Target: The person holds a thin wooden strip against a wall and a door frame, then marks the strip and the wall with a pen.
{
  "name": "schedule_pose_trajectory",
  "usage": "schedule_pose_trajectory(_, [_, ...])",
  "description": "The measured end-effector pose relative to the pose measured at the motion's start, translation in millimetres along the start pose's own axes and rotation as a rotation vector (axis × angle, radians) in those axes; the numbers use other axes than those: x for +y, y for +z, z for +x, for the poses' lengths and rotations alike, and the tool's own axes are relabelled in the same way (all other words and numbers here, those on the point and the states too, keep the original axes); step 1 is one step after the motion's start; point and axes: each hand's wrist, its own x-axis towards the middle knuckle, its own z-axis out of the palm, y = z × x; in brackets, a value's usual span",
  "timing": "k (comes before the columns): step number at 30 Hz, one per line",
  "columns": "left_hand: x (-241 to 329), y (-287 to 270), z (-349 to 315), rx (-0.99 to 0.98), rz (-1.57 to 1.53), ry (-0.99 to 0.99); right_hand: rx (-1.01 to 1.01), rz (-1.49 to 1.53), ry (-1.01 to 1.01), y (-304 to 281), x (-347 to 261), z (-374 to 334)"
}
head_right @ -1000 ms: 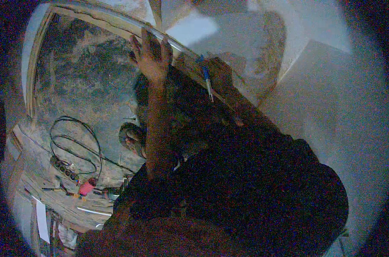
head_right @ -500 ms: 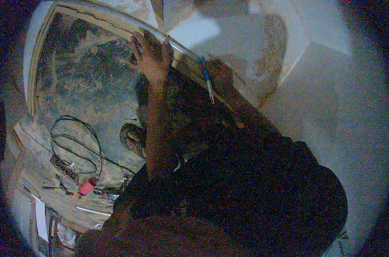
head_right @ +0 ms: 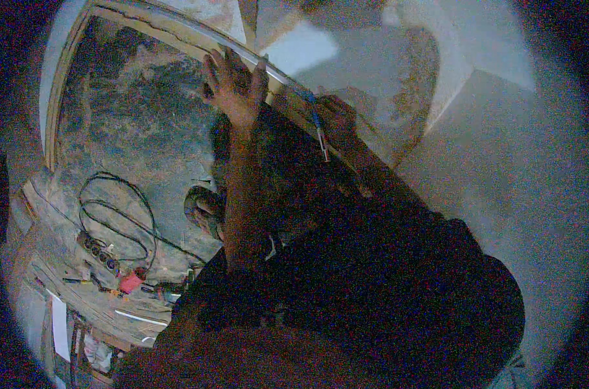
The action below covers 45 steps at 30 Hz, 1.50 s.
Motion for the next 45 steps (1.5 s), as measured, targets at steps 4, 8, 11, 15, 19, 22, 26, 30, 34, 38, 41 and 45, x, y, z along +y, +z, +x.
schedule_pose_trajectory(4, [0.6, 2.9, -4.2, 0.013, 0.007, -0.002, -0.052, 0.094, 0.168, 2.5, -4.7, -6.4])
schedule_pose_trajectory(8, [17.8, 9.0, -7.7, 0.058, -0.131, -0.155, 0.001, 0.156, 0.212, 2.5, -3.9, -6.4])
schedule_pose_trajectory(11, [24.6, 20.3, -8.8, 0.077, -0.079, -0.164, -0.02, 0.062, 0.183, -2.7, -9.8, -1.2])
schedule_pose_trajectory(15, [16.0, 32.1, -12.3, 0.157, -0.098, -0.201, -0.186, -0.002, 0.335, 3.4, -12.0, -0.6])
schedule_pose_trajectory(19, [36.7, 27.8, -7.7, 0.131, -0.128, -0.242, -0.083, 0.135, 0.319, 11.0, 16.2, -23.5])
schedule_pose_trajectory(22, [31.7, 22.9, -6.6, 0.19, -0.224, -0.222, -0.066, 0.466, 0.693, 22.7, -5.1, -23.8])
schedule_pose_trajectory(26, [37.3, 22.7, -5.1, 0.137, -0.155, -0.188, -0.053, -0.005, 0.066, 3.4, -4.3, -12.5])
schedule_pose_trajectory(30, [30.1, 31.2, -10.5, 0.119, -0.219, -0.164, -0.096, 0.278, 0.418, 8.7, -0.6, -20.9])
schedule_pose_trajectory(34, [18.0, 26.3, -15.4, 0.138, -0.117, -0.103, -0.203, 0.178, 0.514, 7.4, -17.2, -8.6])
schedule_pose_trajectory(38, [22.8, 30.4, -15.8, 0.065, -0.129, -0.135, -0.112, 0.172, 0.372, 3.0, -4.4, -11.8])
schedule_pose_trajectory(41, [22.4, 32.8, -15.4, 0.077, -0.148, -0.124, -0.054, 0.045, 0.152, 4.3, 13.1, -19.9])
schedule_pose_trajectory(45, [27.0, 33.2, -14.0, 0.069, -0.145, -0.128, -0.123, 0.176, 0.479, 6.7, 16.1, -29.5])
